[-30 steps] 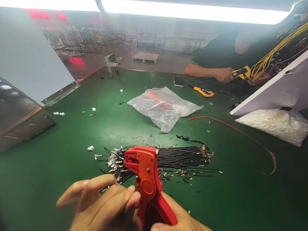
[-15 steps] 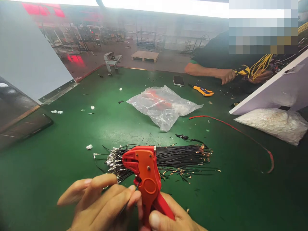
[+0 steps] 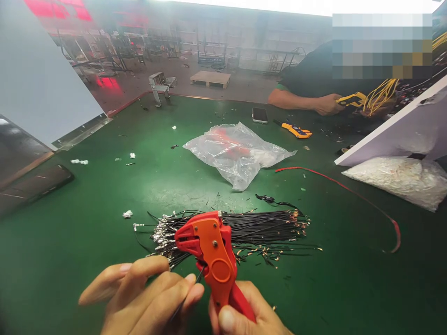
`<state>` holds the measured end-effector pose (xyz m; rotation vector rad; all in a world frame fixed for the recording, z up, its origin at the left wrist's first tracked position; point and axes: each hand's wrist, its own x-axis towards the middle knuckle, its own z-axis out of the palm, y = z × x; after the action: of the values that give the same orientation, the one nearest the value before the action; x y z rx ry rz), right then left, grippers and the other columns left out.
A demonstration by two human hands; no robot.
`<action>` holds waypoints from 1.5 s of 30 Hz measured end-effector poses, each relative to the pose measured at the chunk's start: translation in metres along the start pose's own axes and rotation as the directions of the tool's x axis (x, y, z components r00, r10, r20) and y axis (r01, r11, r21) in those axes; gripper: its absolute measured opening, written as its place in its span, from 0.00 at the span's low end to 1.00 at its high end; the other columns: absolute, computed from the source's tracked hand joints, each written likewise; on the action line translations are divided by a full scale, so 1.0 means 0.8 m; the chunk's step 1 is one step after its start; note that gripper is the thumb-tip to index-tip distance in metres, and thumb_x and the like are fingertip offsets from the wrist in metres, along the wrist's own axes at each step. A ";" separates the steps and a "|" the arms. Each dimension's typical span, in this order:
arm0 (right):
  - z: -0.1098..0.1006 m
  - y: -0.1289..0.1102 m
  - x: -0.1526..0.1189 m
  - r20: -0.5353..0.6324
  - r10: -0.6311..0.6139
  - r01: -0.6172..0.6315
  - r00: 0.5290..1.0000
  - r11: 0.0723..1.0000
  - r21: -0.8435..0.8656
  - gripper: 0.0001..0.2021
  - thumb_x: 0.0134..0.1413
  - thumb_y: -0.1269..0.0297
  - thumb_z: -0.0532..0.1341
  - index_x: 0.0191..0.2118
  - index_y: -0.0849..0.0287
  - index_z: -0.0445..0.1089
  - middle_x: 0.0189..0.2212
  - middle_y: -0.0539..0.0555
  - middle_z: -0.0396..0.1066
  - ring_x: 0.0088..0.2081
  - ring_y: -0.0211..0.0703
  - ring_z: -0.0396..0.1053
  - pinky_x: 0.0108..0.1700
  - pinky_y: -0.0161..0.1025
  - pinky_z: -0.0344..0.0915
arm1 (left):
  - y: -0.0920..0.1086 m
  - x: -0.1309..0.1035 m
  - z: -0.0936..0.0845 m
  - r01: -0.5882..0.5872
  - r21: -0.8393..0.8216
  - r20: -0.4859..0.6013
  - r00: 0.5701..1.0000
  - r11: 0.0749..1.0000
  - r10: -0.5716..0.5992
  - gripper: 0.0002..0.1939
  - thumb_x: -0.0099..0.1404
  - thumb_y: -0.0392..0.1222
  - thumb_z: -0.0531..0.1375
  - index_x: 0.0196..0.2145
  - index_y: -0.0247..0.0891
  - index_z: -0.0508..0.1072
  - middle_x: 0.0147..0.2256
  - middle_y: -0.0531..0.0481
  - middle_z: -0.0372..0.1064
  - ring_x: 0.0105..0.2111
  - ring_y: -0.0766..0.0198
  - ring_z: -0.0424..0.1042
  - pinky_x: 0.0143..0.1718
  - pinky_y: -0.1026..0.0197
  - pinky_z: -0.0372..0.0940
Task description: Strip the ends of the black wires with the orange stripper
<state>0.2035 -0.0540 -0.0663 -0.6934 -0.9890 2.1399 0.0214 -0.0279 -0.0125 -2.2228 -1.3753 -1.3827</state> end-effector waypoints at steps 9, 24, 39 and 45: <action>0.003 -0.001 0.002 0.060 0.009 -0.010 0.998 1.000 0.023 0.25 0.56 0.40 0.61 0.41 0.61 0.67 0.26 0.49 0.61 0.26 0.36 0.55 0.29 0.34 0.52 | -0.027 0.003 -0.001 0.062 -0.241 0.201 0.979 0.969 -0.013 0.07 0.65 0.31 0.61 0.32 0.42 0.70 0.21 0.61 0.68 0.25 0.64 0.66 0.40 0.53 0.46; 0.006 -0.035 0.002 -0.013 -0.111 0.111 0.994 0.994 0.014 0.38 0.52 0.46 0.63 0.65 0.56 0.55 0.41 0.58 0.73 0.42 0.54 0.71 0.49 0.52 0.62 | -0.025 -0.001 0.002 0.156 -0.393 0.284 0.958 0.906 -0.042 0.11 0.64 0.28 0.62 0.38 0.44 0.71 0.24 0.62 0.70 0.28 0.63 0.65 0.41 0.54 0.45; 0.004 -0.035 0.000 0.068 -0.049 0.045 0.997 0.997 0.060 0.38 0.52 0.47 0.64 0.66 0.59 0.61 0.38 0.60 0.78 0.38 0.53 0.73 0.44 0.48 0.63 | -0.024 -0.006 0.012 0.328 -0.371 0.331 0.921 0.869 -0.206 0.07 0.66 0.33 0.61 0.32 0.44 0.71 0.26 0.60 0.69 0.27 0.65 0.66 0.41 0.54 0.46; -0.001 -0.046 -0.006 0.004 -0.127 0.126 0.992 0.987 0.095 0.34 0.59 0.51 0.61 0.68 0.56 0.59 0.41 0.61 0.80 0.41 0.52 0.72 0.50 0.51 0.60 | -0.029 -0.005 0.007 0.457 -0.368 0.376 0.870 0.810 -0.320 0.06 0.67 0.36 0.62 0.33 0.47 0.73 0.28 0.62 0.71 0.30 0.65 0.68 0.42 0.56 0.50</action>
<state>0.2198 -0.0395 -0.0360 -0.5598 -0.9061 2.0661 0.0064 -0.0139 -0.0255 -2.6310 -1.8726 -1.6969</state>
